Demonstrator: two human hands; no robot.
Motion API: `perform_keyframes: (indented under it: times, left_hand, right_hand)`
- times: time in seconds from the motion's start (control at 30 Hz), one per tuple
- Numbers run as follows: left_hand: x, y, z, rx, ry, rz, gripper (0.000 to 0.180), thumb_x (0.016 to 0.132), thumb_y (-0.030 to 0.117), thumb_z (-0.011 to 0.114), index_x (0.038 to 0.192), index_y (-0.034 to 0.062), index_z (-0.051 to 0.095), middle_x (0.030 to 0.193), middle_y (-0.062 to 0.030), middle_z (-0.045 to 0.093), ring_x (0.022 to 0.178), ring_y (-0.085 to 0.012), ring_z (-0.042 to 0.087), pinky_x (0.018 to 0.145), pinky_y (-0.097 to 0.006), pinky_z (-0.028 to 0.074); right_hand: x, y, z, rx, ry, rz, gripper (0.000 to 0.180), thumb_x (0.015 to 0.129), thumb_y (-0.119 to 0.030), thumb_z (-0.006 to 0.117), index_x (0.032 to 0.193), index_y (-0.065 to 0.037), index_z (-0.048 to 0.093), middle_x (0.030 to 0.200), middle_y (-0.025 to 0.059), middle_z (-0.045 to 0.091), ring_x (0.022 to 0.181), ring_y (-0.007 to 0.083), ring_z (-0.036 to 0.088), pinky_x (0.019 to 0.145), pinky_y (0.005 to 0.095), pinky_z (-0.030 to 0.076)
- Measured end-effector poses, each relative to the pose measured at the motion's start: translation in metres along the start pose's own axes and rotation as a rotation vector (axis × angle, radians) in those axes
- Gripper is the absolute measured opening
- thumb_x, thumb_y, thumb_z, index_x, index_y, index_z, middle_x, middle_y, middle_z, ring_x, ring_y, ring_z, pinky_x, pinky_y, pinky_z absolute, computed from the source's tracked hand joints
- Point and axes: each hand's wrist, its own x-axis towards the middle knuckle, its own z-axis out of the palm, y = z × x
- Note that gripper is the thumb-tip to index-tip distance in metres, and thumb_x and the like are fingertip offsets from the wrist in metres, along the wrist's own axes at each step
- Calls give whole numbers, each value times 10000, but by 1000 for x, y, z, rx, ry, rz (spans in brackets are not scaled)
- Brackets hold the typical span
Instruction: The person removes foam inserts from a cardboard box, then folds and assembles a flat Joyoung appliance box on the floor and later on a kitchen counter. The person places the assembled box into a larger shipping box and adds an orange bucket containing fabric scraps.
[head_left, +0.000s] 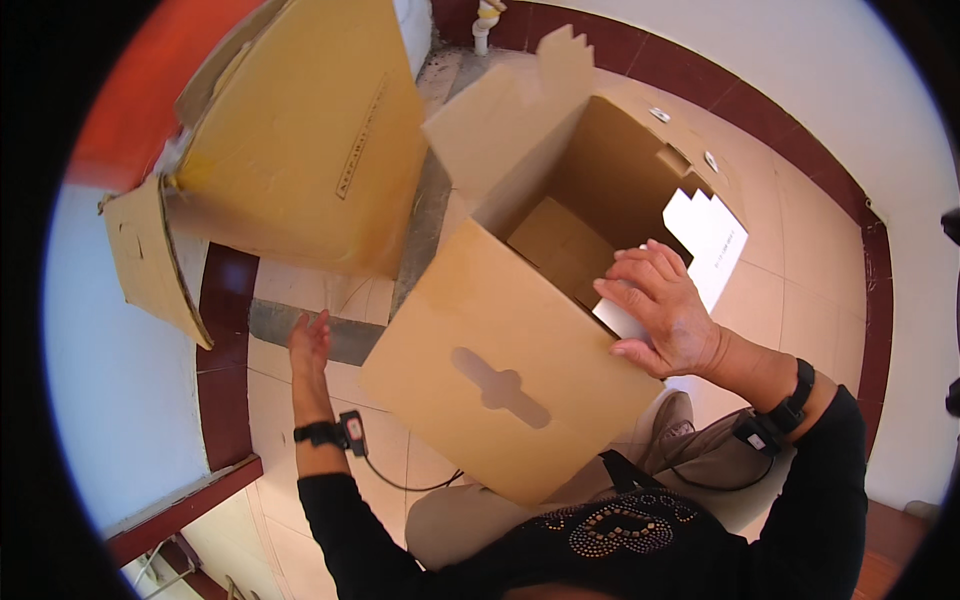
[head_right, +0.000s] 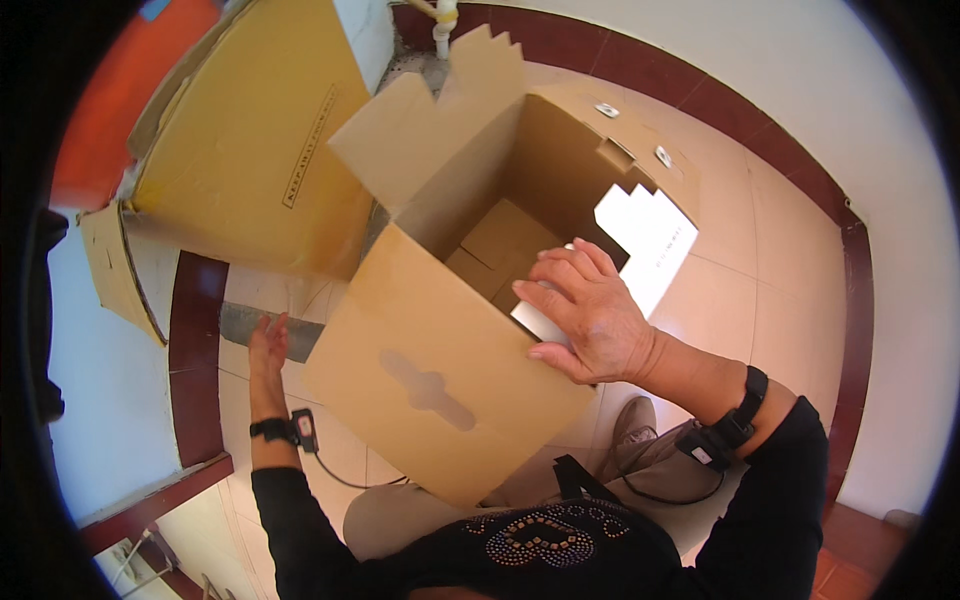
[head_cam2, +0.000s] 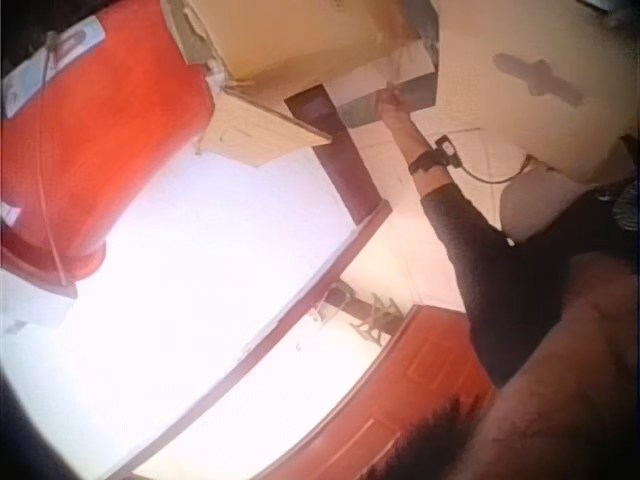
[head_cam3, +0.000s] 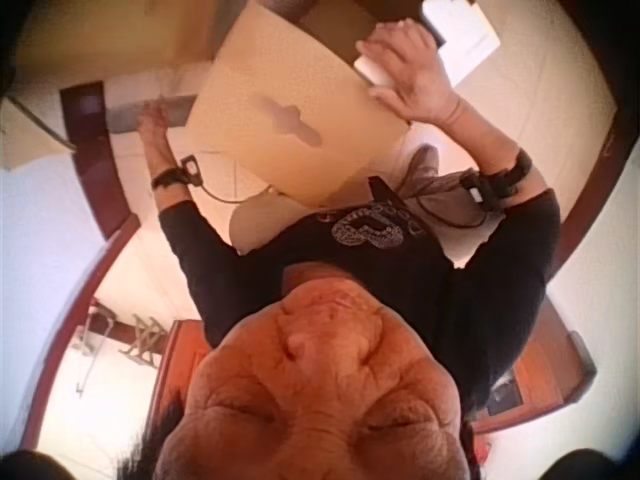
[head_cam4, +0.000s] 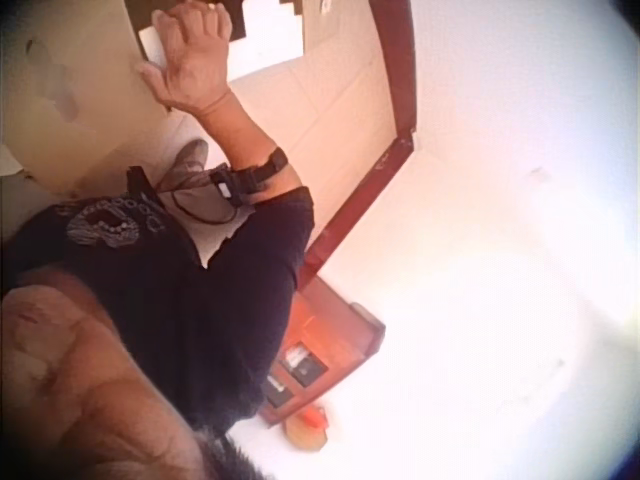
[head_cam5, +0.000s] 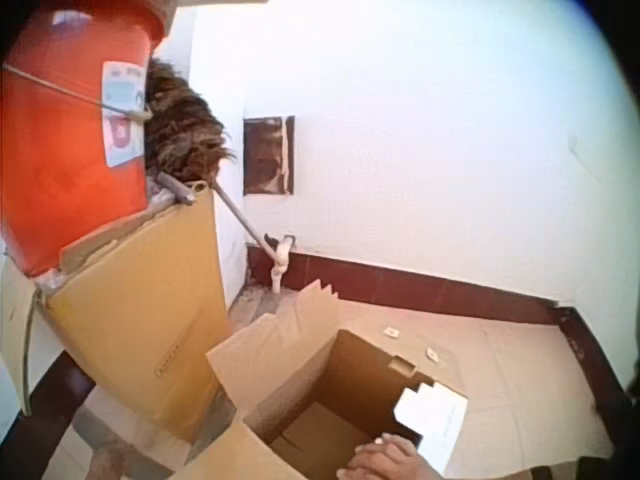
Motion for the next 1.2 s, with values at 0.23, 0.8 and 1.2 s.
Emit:
perform_keyframes:
  times: [0.23,0.8,1.2]
  left_hand:
    - [-273,67,118,468,-226,1001,242,854,166,603,1047,20,597,754,-35,618,555,-56,469,464,-184,330]
    - [-440,-71,365,1528,-1195,1544,464,546,395,762,862,114,572,820,-19,522,807,-221,484,734,-362,343]
    - [-440,-104,373,1385,-1176,1762,309,590,340,708,769,153,538,749,18,473,701,-152,464,640,-308,314]
  right_hand:
    - [-63,30,-93,-66,258,-211,461,732,-409,642,1014,-47,605,853,56,533,839,238,539,970,498,287]
    - [-228,120,-177,261,-286,3,486,465,-30,615,946,-100,612,842,48,498,738,259,501,615,355,420]
    - [-203,173,-152,794,-590,476,236,732,-154,721,911,-31,627,668,83,624,622,188,595,600,291,473]
